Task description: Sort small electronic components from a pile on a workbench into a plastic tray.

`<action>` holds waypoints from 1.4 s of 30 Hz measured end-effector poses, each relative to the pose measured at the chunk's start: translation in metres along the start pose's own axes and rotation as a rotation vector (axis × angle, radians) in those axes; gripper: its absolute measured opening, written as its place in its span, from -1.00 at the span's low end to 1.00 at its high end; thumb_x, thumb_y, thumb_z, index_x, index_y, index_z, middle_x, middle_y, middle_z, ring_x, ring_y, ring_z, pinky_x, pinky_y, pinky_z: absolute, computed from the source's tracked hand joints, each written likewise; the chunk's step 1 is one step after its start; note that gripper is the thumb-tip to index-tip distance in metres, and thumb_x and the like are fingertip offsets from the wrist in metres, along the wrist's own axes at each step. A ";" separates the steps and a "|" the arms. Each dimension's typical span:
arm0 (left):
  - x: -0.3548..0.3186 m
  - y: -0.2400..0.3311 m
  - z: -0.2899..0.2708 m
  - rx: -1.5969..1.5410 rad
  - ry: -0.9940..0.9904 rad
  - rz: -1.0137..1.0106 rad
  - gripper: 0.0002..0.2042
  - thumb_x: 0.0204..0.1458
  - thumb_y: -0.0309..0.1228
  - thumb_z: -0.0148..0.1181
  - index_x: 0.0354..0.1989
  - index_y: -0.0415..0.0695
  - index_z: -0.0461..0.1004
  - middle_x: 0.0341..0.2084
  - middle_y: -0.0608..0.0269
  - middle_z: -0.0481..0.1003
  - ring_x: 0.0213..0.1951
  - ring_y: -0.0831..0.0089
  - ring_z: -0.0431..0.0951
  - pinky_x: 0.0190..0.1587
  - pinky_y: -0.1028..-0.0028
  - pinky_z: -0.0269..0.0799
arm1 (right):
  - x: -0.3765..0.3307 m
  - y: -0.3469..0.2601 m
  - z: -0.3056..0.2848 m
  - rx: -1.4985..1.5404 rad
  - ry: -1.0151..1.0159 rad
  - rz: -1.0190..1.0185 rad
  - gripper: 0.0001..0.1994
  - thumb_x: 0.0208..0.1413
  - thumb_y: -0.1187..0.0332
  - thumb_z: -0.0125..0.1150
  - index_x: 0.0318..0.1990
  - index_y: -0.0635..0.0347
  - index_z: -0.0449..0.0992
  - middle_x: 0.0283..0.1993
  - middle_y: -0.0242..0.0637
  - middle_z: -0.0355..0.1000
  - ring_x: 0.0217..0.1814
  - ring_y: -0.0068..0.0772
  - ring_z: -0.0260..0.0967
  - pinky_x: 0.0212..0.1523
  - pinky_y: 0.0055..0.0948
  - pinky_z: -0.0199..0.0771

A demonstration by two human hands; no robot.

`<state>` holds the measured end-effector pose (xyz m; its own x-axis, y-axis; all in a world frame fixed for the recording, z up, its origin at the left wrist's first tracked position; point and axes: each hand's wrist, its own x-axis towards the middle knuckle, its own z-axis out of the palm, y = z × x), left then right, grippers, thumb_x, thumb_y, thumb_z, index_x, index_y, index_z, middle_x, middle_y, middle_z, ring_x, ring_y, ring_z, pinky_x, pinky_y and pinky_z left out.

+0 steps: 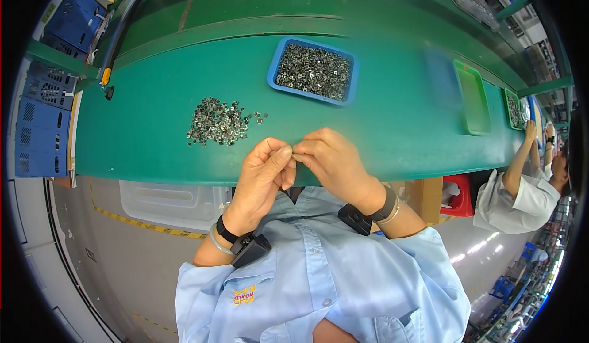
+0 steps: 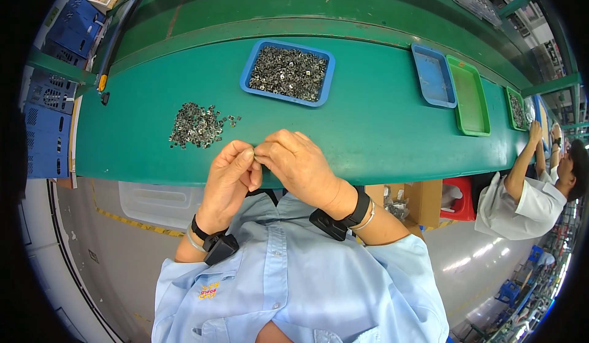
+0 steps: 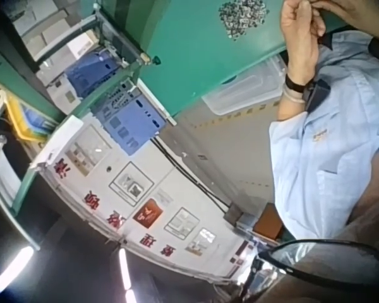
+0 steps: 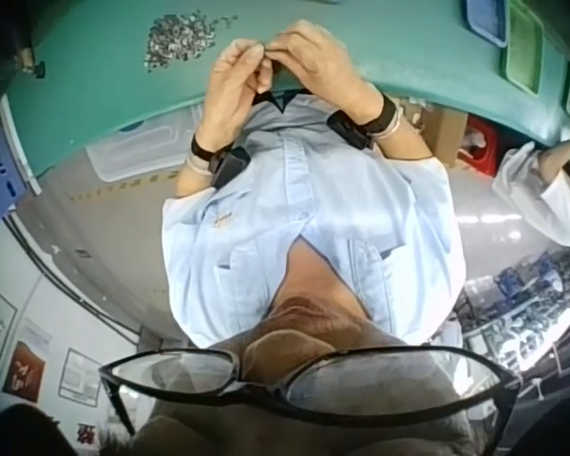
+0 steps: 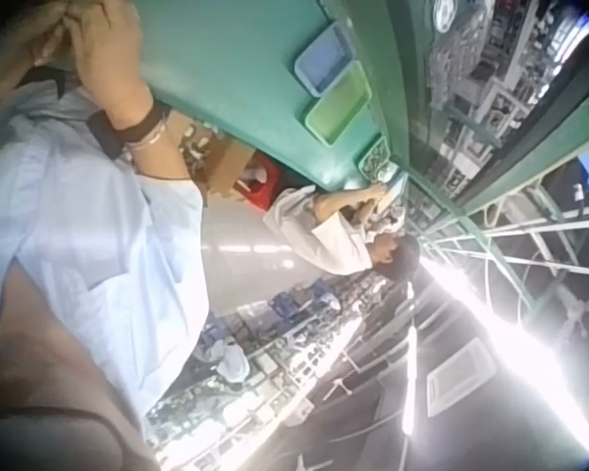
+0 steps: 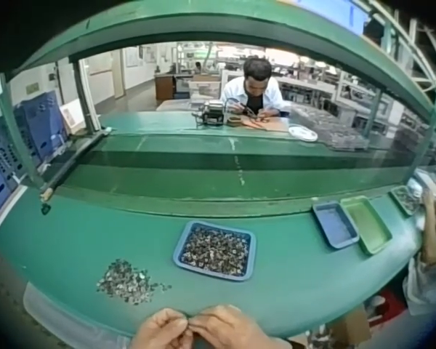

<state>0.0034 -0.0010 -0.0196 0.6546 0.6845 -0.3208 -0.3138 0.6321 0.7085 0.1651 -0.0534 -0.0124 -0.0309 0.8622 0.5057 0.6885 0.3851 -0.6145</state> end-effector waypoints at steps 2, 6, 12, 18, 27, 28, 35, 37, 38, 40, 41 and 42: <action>-0.002 0.004 0.004 -0.041 -0.022 0.020 -0.88 0.17 -0.36 0.05 -0.30 -0.15 0.37 -0.53 0.29 0.44 -0.62 0.55 0.35 -0.60 0.58 0.20 | -0.001 0.001 0.000 0.092 0.038 0.007 -0.83 -0.08 0.51 0.28 -0.30 0.14 0.47 -0.34 -0.31 0.41 -0.28 -0.32 0.38 -0.32 -0.42 0.40; -0.005 0.004 0.007 -0.201 -0.116 0.002 -0.87 0.17 -0.35 0.05 -0.30 -0.15 0.38 -0.53 0.29 0.45 -0.63 0.54 0.34 -0.61 0.55 0.20 | -0.001 -0.005 -0.001 0.275 0.091 0.058 -0.84 -0.07 0.50 0.28 -0.29 0.14 0.47 -0.33 -0.32 0.42 -0.28 -0.33 0.38 -0.29 -0.43 0.39; -0.005 0.000 0.008 -0.336 -0.203 -0.022 -0.88 0.16 -0.35 0.07 -0.31 -0.14 0.37 -0.53 0.29 0.46 -0.64 0.55 0.34 -0.61 0.54 0.18 | -0.002 -0.008 -0.001 0.368 0.130 0.061 -0.85 -0.06 0.50 0.28 -0.30 0.14 0.47 -0.32 -0.32 0.44 -0.29 -0.36 0.37 -0.31 -0.46 0.38; -0.006 0.005 0.010 -0.239 -0.178 -0.010 -0.89 0.14 -0.36 0.09 -0.31 -0.13 0.37 -0.55 0.31 0.45 -0.65 0.55 0.33 -0.62 0.56 0.17 | 0.000 -0.007 -0.001 0.305 0.156 -0.016 -0.86 -0.08 0.53 0.26 -0.32 0.15 0.49 -0.38 -0.34 0.40 -0.35 -0.36 0.39 -0.41 -0.46 0.43; -0.009 0.009 0.011 -0.163 -0.073 0.001 -0.88 0.17 -0.36 0.05 -0.31 -0.14 0.37 -0.55 0.32 0.42 -0.64 0.57 0.34 -0.62 0.60 0.19 | 0.003 -0.002 -0.005 0.223 0.142 0.003 -0.88 -0.08 0.53 0.27 -0.35 0.17 0.50 -0.34 -0.25 0.44 -0.31 -0.29 0.38 -0.30 -0.40 0.41; -0.010 0.008 0.007 -0.167 -0.071 0.005 -0.88 0.17 -0.36 0.05 -0.31 -0.14 0.37 -0.55 0.32 0.42 -0.64 0.57 0.34 -0.62 0.60 0.19 | 0.008 0.003 -0.010 0.224 0.137 0.001 -0.88 -0.08 0.53 0.27 -0.35 0.17 0.50 -0.34 -0.25 0.44 -0.31 -0.29 0.38 -0.30 -0.40 0.41; -0.016 0.008 -0.025 -0.109 0.059 0.019 -0.88 0.19 -0.38 -0.02 -0.32 -0.14 0.36 -0.55 0.29 0.39 -0.64 0.57 0.31 -0.63 0.58 0.15 | 0.053 0.046 -0.025 -0.293 0.113 0.089 -0.87 0.00 0.48 0.20 -0.26 0.21 0.48 -0.32 -0.22 0.40 -0.31 -0.17 0.40 -0.31 -0.33 0.42; -0.016 0.009 -0.028 -0.129 0.064 0.019 -0.88 0.19 -0.38 -0.01 -0.32 -0.15 0.36 -0.55 0.29 0.39 -0.64 0.57 0.31 -0.63 0.58 0.16 | 0.057 0.045 -0.016 -0.372 0.061 0.122 -0.86 0.00 0.47 0.20 -0.24 0.20 0.47 -0.32 -0.23 0.39 -0.31 -0.16 0.40 -0.32 -0.33 0.42; -0.016 0.010 -0.029 -0.142 0.072 0.014 -0.89 0.19 -0.38 -0.01 -0.32 -0.15 0.36 -0.54 0.29 0.40 -0.63 0.58 0.31 -0.63 0.59 0.16 | 0.057 0.039 -0.005 -0.326 -0.027 0.106 -0.85 0.00 0.46 0.20 -0.23 0.20 0.47 -0.33 -0.23 0.38 -0.31 -0.15 0.40 -0.33 -0.32 0.42; -0.017 0.011 -0.031 -0.160 0.080 0.009 -0.89 0.19 -0.38 -0.01 -0.31 -0.15 0.35 -0.54 0.29 0.40 -0.63 0.58 0.32 -0.63 0.59 0.16 | 0.058 0.029 0.014 -0.237 -0.199 0.078 -0.82 0.01 0.43 0.20 -0.21 0.18 0.46 -0.34 -0.24 0.35 -0.32 -0.14 0.40 -0.36 -0.29 0.42; -0.017 0.011 -0.031 -0.164 0.072 0.002 -0.89 0.19 -0.38 -0.01 -0.31 -0.15 0.35 -0.54 0.29 0.40 -0.63 0.58 0.32 -0.63 0.59 0.16 | 0.060 0.027 0.021 -0.239 -0.202 0.079 -0.82 0.01 0.43 0.20 -0.21 0.18 0.46 -0.34 -0.24 0.35 -0.32 -0.14 0.40 -0.36 -0.29 0.42; -0.017 0.012 -0.031 -0.168 0.063 -0.006 -0.89 0.19 -0.39 -0.01 -0.30 -0.16 0.35 -0.54 0.29 0.40 -0.63 0.58 0.32 -0.63 0.59 0.16 | 0.061 0.027 0.029 -0.246 -0.227 0.058 -0.83 0.00 0.42 0.20 -0.22 0.19 0.46 -0.34 -0.25 0.35 -0.32 -0.15 0.40 -0.37 -0.29 0.41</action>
<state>-0.0323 0.0062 -0.0252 0.6139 0.6989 -0.3669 -0.4245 0.6842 0.5930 0.1605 0.0195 -0.0153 -0.1279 0.9425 0.3089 0.8474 0.2657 -0.4597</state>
